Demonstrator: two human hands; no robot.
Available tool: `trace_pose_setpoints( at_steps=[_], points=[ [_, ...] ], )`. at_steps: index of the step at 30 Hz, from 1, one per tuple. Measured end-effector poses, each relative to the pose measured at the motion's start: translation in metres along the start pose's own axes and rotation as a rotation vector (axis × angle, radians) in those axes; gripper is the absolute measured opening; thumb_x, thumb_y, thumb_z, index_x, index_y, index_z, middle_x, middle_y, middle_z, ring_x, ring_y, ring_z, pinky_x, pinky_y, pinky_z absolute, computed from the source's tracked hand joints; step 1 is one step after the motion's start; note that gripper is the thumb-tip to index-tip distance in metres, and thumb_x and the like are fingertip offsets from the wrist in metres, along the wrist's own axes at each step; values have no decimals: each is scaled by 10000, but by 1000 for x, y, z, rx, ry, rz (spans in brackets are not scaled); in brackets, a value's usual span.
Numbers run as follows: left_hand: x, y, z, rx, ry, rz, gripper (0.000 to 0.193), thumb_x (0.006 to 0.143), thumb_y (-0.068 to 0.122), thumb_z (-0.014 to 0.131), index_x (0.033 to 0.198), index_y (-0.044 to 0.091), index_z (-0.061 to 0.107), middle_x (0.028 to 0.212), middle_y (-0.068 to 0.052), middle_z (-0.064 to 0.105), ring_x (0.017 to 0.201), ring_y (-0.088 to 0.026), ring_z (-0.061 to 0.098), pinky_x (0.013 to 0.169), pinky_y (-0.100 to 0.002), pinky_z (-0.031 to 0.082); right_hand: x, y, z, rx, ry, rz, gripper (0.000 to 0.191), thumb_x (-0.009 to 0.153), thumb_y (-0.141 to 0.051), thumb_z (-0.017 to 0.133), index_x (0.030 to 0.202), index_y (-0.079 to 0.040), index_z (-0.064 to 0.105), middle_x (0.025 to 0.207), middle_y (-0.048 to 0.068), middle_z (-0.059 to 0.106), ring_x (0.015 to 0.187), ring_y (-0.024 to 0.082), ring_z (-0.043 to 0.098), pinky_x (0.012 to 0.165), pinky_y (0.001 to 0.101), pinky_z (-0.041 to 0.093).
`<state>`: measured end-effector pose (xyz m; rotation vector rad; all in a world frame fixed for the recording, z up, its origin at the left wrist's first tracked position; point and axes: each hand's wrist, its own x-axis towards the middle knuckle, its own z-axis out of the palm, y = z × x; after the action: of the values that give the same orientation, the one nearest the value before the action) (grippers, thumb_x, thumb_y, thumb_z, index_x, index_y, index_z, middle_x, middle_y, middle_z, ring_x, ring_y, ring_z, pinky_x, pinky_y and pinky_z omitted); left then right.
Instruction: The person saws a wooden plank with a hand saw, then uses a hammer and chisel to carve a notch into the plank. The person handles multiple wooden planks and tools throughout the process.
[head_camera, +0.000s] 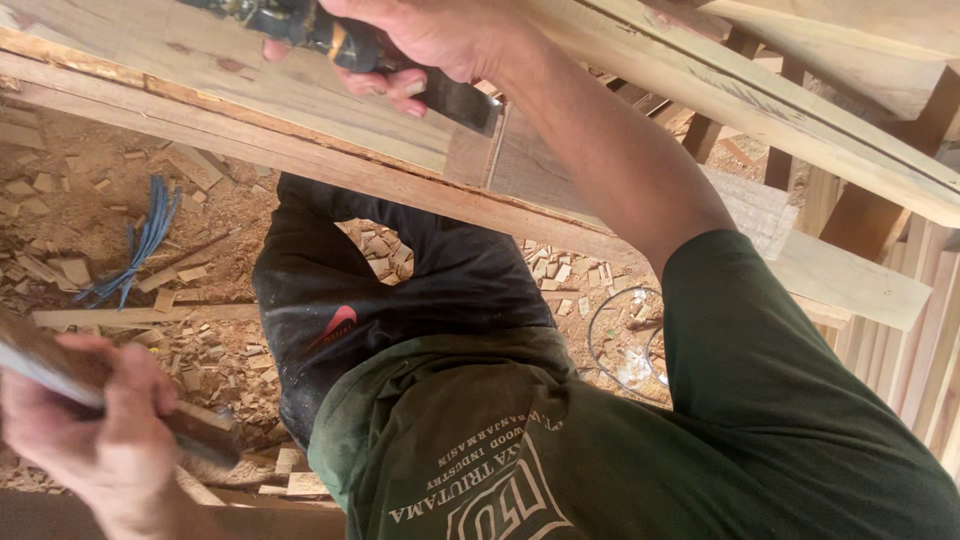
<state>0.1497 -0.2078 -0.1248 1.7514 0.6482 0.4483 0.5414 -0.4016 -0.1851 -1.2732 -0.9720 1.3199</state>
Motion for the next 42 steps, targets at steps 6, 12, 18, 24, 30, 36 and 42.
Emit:
trace_pose_setpoints(
  at_steps=[6, 12, 18, 24, 30, 36, 42],
  points=[
    [70, 57, 24, 304, -184, 183, 14, 1033, 67, 574, 1024, 61, 565, 689, -22, 531, 471, -85, 493, 470, -250, 402, -2, -1, -1, -66, 45, -10, 642, 1155, -549, 305, 1321, -12, 616, 677, -40, 488, 473, 52, 435, 454, 257, 519],
    [142, 85, 79, 425, -299, 293, 21, 1026, 61, 570, 1019, 53, 552, 680, -25, 521, 464, -88, 486, 462, -256, 396, -3, -3, 4, -158, 40, -72, 711, 1113, -648, 316, 1450, -91, 603, 679, -56, 464, 476, 50, 423, 449, 217, 462],
    [134, 70, 61, 521, -384, 255, 29, 1019, 55, 566, 1015, 45, 539, 671, -27, 510, 457, -92, 479, 454, -262, 390, -16, -16, 3, -135, 108, -12, 627, 1119, -586, 343, 1246, -35, 614, 677, -58, 469, 508, 67, 451, 451, 226, 448],
    [139, 58, 48, 462, -374, 270, 39, 1012, 49, 563, 1011, 36, 526, 662, -30, 500, 451, -96, 471, 445, -268, 384, -12, -14, 20, -72, 45, -14, 589, 1100, -560, 422, 1218, -11, 601, 705, -14, 471, 542, 89, 459, 450, 237, 451],
    [123, 85, 78, 474, -406, 262, 48, 1005, 43, 559, 1006, 28, 513, 653, -33, 489, 444, -100, 464, 437, -273, 378, -14, 6, 36, -82, -45, -60, 559, 1121, -531, 395, 1396, -99, 620, 781, -31, 524, 603, 77, 503, 496, 204, 453],
    [113, 62, 43, 472, -381, 210, 58, 998, 37, 555, 1002, 20, 500, 644, -36, 478, 438, -104, 457, 429, -279, 373, -34, -16, 25, 147, 108, 58, 439, 1091, -447, 489, 1343, -107, 605, 763, -21, 544, 543, 74, 437, 440, 240, 424],
    [107, 52, 38, 455, -356, 208, 68, 991, 31, 551, 997, 11, 487, 635, -38, 468, 431, -108, 450, 420, -285, 367, -25, -15, 54, -20, -32, -38, 535, 1090, -531, 459, 1370, -102, 614, 796, -25, 504, 623, 61, 492, 495, 223, 451]
  ],
)
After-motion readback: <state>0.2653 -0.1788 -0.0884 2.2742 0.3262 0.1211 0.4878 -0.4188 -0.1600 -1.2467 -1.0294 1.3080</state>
